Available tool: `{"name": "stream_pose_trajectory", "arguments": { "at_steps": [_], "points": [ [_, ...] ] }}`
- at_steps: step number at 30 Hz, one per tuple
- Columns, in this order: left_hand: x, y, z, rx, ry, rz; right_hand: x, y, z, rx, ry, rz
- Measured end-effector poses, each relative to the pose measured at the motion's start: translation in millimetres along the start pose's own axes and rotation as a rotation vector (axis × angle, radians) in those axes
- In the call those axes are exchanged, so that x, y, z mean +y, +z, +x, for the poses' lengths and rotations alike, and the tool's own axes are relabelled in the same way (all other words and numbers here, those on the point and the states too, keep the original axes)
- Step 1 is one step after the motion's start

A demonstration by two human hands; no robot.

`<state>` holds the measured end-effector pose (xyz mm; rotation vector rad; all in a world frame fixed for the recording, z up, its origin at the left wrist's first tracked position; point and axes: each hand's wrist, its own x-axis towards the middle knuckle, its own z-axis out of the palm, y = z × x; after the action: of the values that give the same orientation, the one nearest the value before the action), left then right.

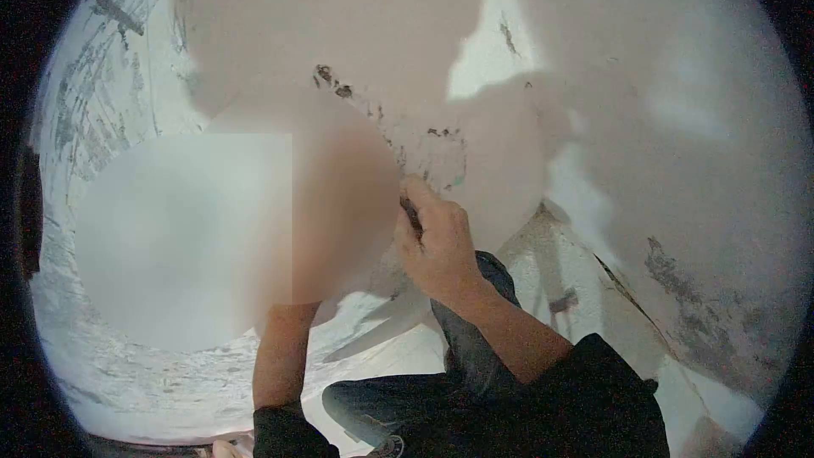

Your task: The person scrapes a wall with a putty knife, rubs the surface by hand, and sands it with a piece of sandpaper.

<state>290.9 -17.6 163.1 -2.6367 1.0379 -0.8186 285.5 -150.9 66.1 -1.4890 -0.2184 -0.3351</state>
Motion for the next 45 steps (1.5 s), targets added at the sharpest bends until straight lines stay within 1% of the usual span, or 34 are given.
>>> {"name": "stream_pose_trajectory", "arguments": {
  "at_steps": [4, 6, 8, 11, 13, 14, 15, 16, 17, 20, 21, 22, 23, 24, 26, 27, 28, 29, 30, 31, 32, 33, 34, 35, 36, 37, 38, 39, 40, 41, 42, 43, 44, 45],
  "points": [
    [-2.6, -9.0, -2.7, -0.044, 0.051, 0.049, 0.9, 3.4, -4.8, 0.009, 0.016, -0.056],
    [-1.8, -13.5, -7.0, -0.002, 0.072, 0.003, 2.3, 7.6, -9.0, 0.037, -0.062, 0.025],
    [-5.0, -17.1, -15.1, -0.027, 0.107, 0.091, -14.8, -0.4, -14.9, -0.088, 0.135, 0.026],
    [-11.2, -19.4, -29.7, 0.077, 0.120, 0.059, -10.0, -7.7, -20.0, -0.079, 0.036, -0.143],
    [-20.8, -22.2, -48.9, 0.142, 0.103, 0.031, -11.9, -10.0, -24.0, -0.148, 0.095, -0.036],
    [-23.9, -22.4, -59.4, 0.176, 0.098, 0.013, -12.3, -9.7, -27.7, -0.137, 0.073, -0.074],
    [-24.9, -23.2, -71.3, 0.220, 0.100, 0.000, -12.2, -9.2, -32.3, -0.091, 0.108, -0.022],
    [-24.8, -22.8, -82.4, 0.215, 0.068, 0.015, -11.7, -10.0, -35.3, -0.043, 0.136, 0.029],
    [-26.5, -20.0, -88.3, 0.202, 0.037, 0.024, -8.3, -12.4, -33.6, -0.027, 0.115, -0.007],
    [-32.1, -9.7, -117.2, 0.277, 0.040, 0.011, 2.2, -19.8, -39.7, -0.003, 0.115, -0.067],
    [-33.0, -9.7, -125.0, 0.302, 0.040, 0.003, 0.1, -21.5, -43.6, -0.018, 0.127, 0.000],
    [-33.1, -9.2, -132.8, 0.377, 0.033, -0.098, -2.3, -24.4, -47.1, -0.038, 0.140, 0.069],
    [-31.6, -8.8, -141.8, 0.446, 0.026, -0.197, -5.3, -27.7, -51.8, -0.039, 0.130, 0.055],
    [-27.7, -9.0, -152.2, 0.449, 0.015, -0.200, -11.3, -31.0, -58.3, -0.035, 0.152, 0.053],
    [-15.9, -5.6, -181.6, 0.485, -0.224, -0.399, -22.3, -36.0, -72.2, -0.060, 0.167, 0.056],
    [-7.0, 6.0, -208.3, 0.478, -0.254, -0.383, -29.2, -38.7, -78.6, 0.021, 0.179, 0.038],
    [6.9, 21.8, -235.9, 0.474, -0.445, -0.139, -32.6, -37.6, -87.0, 0.094, 0.199, 0.023],
    [25.0, 40.5, -267.3, 0.445, -0.638, 0.113, -5.1, -44.7, -89.0, 0.174, 0.131, -0.079],
    [46.8, 42.8, -276.2, 0.406, -0.877, 0.003, 24.7, -47.6, -97.8, 0.245, 0.074, -0.179],
    [69.7, 44.9, -280.5, 0.354, -1.137, -0.102, 7.6, -55.9, -102.6, 0.229, 0.238, 0.002],
    [89.5, 52.6, -297.4, 0.326, -1.228, -0.181, 3.9, -67.4, -106.9, 0.277, 0.312, -0.253],
    [109.0, 67.9, -319.1, 0.374, -1.353, -0.478, 65.4, -89.7, -111.8, 0.349, 0.187, 0.007],
    [121.3, 97.7, -346.4, -0.087, -1.469, -0.324, 39.0, -99.8, -123.1, 0.250, 0.124, -0.009],
    [144.7, 107.6, -361.1, -0.122, -1.397, -0.335, 44.8, -112.1, -128.5, 0.317, 0.284, -0.112],
    [164.0, 142.1, -397.0, -0.238, -1.338, -0.366, 69.9, -136.2, -128.9, 0.351, 0.300, -0.031],
    [177.1, 140.6, -398.0, -0.440, -1.423, -0.471, 70.6, -136.7, -146.2, 0.298, 0.370, -0.211],
    [178.2, 131.6, -385.1, -0.826, -1.569, -0.548, 96.5, -145.9, -145.8, 0.361, 0.413, -0.167],
    [191.7, 164.4, -404.4, -0.971, -1.519, -0.598, 106.9, -133.7, -146.8, 0.486, 0.487, -0.115],
    [191.4, 191.2, -416.1, -1.205, -1.409, -0.766, 114.5, -127.5, -158.5, 0.630, 0.544, -0.068],
    [189.2, 193.9, -404.1, -1.316, -1.546, -0.948, 150.7, -164.5, -176.2, 0.459, 0.725, -0.267],
    [200.1, 216.7, -407.9, -1.346, -1.531, -0.941, 194.6, -197.4, -193.0, 0.288, 0.888, -0.475],
    [209.2, 242.9, -410.4, -1.375, -1.498, -0.936, 208.5, -195.7, -189.1, 0.263, 0.896, -0.485],
    [206.8, 239.5, -393.0, -1.377, -1.514, -0.948, 209.4, -226.2, -225.6, 0.212, 0.932, -0.495],
    [218.5, 212.7, -383.8, -1.458, -1.349, -1.021, 212.6, -224.0, -251.4, 0.185, 0.948, -0.496]
  ]
}}
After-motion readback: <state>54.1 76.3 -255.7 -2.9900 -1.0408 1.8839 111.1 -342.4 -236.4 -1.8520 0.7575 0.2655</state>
